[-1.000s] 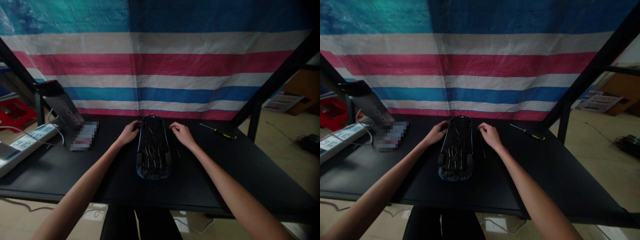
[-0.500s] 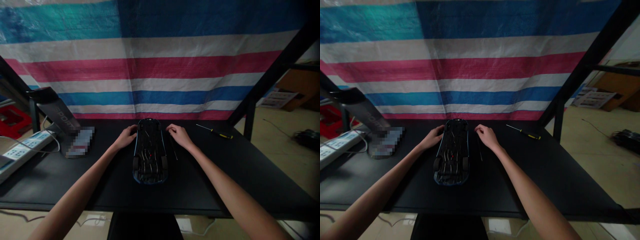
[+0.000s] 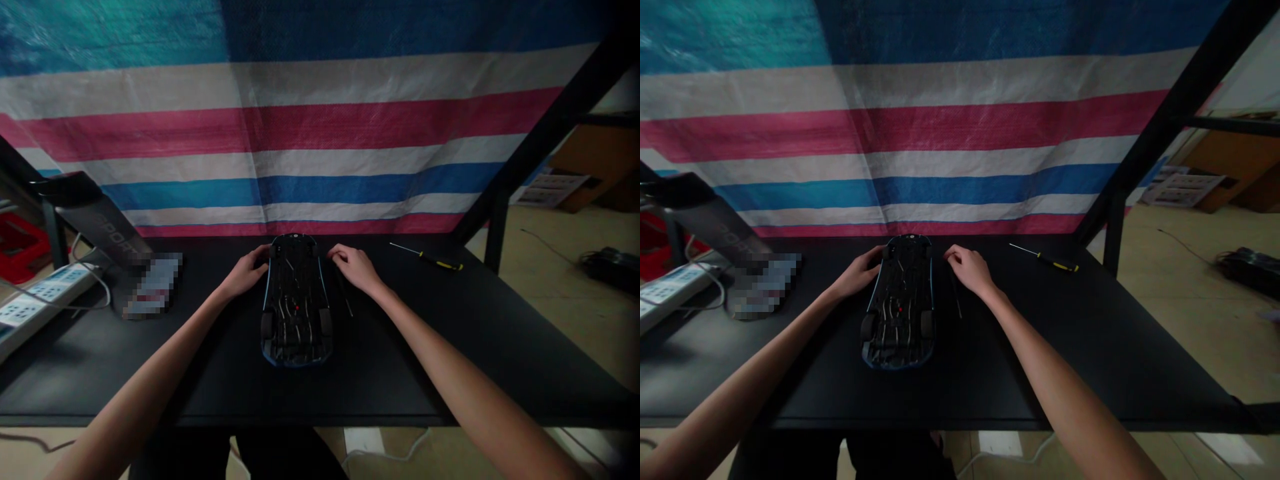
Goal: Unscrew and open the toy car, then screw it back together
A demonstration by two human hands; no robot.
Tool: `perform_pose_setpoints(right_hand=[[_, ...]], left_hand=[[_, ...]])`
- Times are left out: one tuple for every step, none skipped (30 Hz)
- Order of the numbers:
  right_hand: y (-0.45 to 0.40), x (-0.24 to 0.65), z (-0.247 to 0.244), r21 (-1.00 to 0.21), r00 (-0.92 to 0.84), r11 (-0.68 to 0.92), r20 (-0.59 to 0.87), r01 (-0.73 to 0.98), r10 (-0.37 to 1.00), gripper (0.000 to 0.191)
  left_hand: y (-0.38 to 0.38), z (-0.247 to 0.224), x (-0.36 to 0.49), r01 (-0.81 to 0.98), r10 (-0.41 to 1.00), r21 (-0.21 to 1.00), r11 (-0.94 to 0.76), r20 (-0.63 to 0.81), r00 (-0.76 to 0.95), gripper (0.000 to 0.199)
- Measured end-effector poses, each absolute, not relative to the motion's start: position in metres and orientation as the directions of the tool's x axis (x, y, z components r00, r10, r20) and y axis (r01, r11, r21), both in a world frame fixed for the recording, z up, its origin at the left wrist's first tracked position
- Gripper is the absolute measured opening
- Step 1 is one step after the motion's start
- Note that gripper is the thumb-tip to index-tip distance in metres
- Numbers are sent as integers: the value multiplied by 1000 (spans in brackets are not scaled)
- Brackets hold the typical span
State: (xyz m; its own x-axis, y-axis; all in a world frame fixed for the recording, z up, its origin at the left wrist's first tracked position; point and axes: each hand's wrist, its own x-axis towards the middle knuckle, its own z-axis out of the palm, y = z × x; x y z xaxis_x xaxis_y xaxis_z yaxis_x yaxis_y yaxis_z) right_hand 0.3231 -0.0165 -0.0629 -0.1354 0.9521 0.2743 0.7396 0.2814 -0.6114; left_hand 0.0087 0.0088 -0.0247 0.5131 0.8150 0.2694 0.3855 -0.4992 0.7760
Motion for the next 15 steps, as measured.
perform_pose_setpoints(right_hand=[[-17, 323, -62, -611, -134, 280, 274, 740, 952, 27], [-17, 323, -61, -611, -133, 279, 274, 741, 952, 27], [-18, 323, -61, -612, -131, 278, 275, 740, 953, 27], [-18, 323, -60, -613, -130, 278, 275, 739, 953, 27], [-19, 323, -60, -616, -130, 278, 275, 737, 953, 27], [-19, 323, -60, -619, -130, 279, 276, 734, 952, 27], [-19, 322, -60, -623, -130, 281, 277, 730, 952, 27], [-19, 322, -59, -628, -131, 283, 278, 725, 952, 27], [-20, 321, -59, -634, -132, 286, 280, 719, 951, 27], [-20, 320, -58, -640, -135, 291, 282, 711, 950, 27], [-21, 320, -56, -646, -141, 299, 285, 703, 948, 27], [-21, 320, -54, -652, -148, 308, 289, 693, 946, 26], [-22, 320, -52, -657, -159, 318, 291, 683, 943, 24], [-23, 321, -49, -663, -175, 329, 289, 673, 941, 23], [-24, 323, -45, -668, -195, 338, 281, 663, 940, 22]], left_hand=[[8, -24, 9, 383, 815, 777, -499, 271, 512, 48], [8, -24, 9, 381, 815, 779, -498, 271, 512, 49], [8, -24, 9, 379, 814, 780, -498, 271, 513, 49], [8, -24, 9, 377, 814, 781, -498, 271, 514, 50], [9, -25, 9, 376, 814, 781, -498, 271, 514, 51], [10, -26, 8, 375, 814, 782, -497, 272, 513, 53], [10, -27, 8, 375, 815, 783, -496, 272, 511, 55], [11, -28, 7, 374, 816, 785, -495, 272, 509, 56], [12, -29, 6, 373, 818, 787, -492, 271, 507, 58], [13, -30, 6, 372, 820, 790, -488, 269, 506, 59], [14, -31, 5, 371, 822, 793, -484, 266, 504, 60], [15, -32, 4, 371, 825, 796, -479, 263, 501, 59], [15, -32, 4, 371, 828, 799, -474, 260, 497, 59], [16, -32, 4, 373, 831, 801, -468, 257, 493, 59], [16, -32, 3, 375, 835, 804, -463, 253, 488, 58]])
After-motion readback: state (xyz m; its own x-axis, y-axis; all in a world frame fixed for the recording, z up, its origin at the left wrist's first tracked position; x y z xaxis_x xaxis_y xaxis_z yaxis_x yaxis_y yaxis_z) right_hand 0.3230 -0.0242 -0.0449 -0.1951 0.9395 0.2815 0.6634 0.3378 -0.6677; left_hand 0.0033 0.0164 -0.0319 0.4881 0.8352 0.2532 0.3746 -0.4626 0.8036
